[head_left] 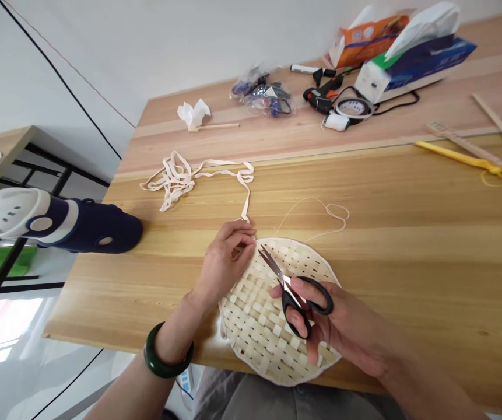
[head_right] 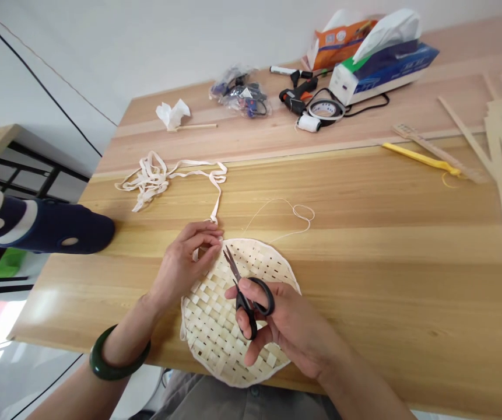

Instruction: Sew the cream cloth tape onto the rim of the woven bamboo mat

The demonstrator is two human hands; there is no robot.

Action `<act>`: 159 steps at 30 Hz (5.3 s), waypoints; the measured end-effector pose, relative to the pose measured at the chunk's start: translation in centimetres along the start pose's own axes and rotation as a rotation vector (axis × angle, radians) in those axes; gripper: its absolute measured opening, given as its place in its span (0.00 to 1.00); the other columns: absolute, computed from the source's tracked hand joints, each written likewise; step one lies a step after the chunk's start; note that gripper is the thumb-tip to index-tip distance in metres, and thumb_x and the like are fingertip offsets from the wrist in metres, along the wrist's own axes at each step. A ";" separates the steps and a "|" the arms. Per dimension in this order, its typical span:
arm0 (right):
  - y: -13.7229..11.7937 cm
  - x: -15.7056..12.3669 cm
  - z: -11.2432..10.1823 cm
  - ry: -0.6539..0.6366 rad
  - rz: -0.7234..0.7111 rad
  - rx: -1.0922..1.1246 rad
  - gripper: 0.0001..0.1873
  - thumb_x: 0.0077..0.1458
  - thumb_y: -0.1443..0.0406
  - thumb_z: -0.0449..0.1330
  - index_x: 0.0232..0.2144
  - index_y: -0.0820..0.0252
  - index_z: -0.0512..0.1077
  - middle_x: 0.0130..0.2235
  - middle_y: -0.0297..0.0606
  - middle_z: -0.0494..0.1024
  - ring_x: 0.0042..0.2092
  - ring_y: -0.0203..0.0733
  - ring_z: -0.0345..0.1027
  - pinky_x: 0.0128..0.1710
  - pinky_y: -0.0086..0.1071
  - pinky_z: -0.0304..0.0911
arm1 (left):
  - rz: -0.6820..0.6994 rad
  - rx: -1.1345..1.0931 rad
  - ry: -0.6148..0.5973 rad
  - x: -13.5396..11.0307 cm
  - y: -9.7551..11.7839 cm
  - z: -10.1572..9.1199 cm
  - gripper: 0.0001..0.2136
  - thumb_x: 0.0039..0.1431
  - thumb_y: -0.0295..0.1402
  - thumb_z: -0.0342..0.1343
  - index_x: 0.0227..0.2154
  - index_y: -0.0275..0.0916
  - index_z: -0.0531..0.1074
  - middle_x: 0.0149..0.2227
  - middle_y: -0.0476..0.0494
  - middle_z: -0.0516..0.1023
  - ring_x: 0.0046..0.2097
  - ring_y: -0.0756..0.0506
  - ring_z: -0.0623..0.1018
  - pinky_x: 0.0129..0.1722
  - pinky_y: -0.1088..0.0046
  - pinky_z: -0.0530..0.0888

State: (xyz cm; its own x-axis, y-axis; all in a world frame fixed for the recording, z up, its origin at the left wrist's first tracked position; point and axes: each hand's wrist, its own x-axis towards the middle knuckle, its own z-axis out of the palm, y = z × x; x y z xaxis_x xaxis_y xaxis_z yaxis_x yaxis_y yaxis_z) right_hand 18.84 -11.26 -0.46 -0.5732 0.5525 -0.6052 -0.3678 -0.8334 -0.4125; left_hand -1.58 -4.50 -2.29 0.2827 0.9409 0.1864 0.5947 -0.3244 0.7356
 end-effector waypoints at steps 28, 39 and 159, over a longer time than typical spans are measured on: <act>0.8 1.3 1.0 -0.051 -0.023 0.098 0.20 0.61 0.53 0.59 0.42 0.66 0.75 0.23 0.30 0.68 0.20 0.26 0.52 0.13 0.17 0.59 | 0.133 -0.046 0.029 -0.7 -1.7 0.4 0.05 0.62 0.22 0.54 0.34 0.37 0.71 0.49 0.38 0.66 0.52 0.44 0.76 0.54 0.63 0.74; 1.0 1.3 1.6 0.037 -0.030 0.012 0.23 0.54 0.51 0.65 0.41 0.66 0.74 0.21 0.27 0.67 0.18 0.24 0.47 0.13 0.19 0.44 | 0.201 0.013 0.036 -0.7 -1.8 0.3 0.05 0.62 0.22 0.54 0.35 0.38 0.71 0.48 0.39 0.67 0.50 0.44 0.75 0.52 0.62 0.74; -15.8 -5.1 -9.5 1.428 0.075 -1.941 0.22 0.62 0.56 0.46 0.43 0.65 0.72 0.43 0.60 0.78 0.43 0.63 0.73 0.31 0.41 0.53 | -0.730 -0.932 -0.341 3.2 2.5 -1.2 0.15 0.50 0.39 0.67 0.40 0.37 0.81 0.37 0.42 0.85 0.35 0.45 0.82 0.36 0.72 0.76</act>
State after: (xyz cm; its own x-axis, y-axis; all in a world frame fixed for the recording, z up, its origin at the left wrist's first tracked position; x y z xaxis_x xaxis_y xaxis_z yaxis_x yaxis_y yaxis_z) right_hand 34.56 -0.79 2.64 0.3985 0.8956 -0.1976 0.9074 -0.3536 0.2271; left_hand -0.09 -2.22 0.89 0.3745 0.7535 -0.5403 -0.0284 0.5918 0.8056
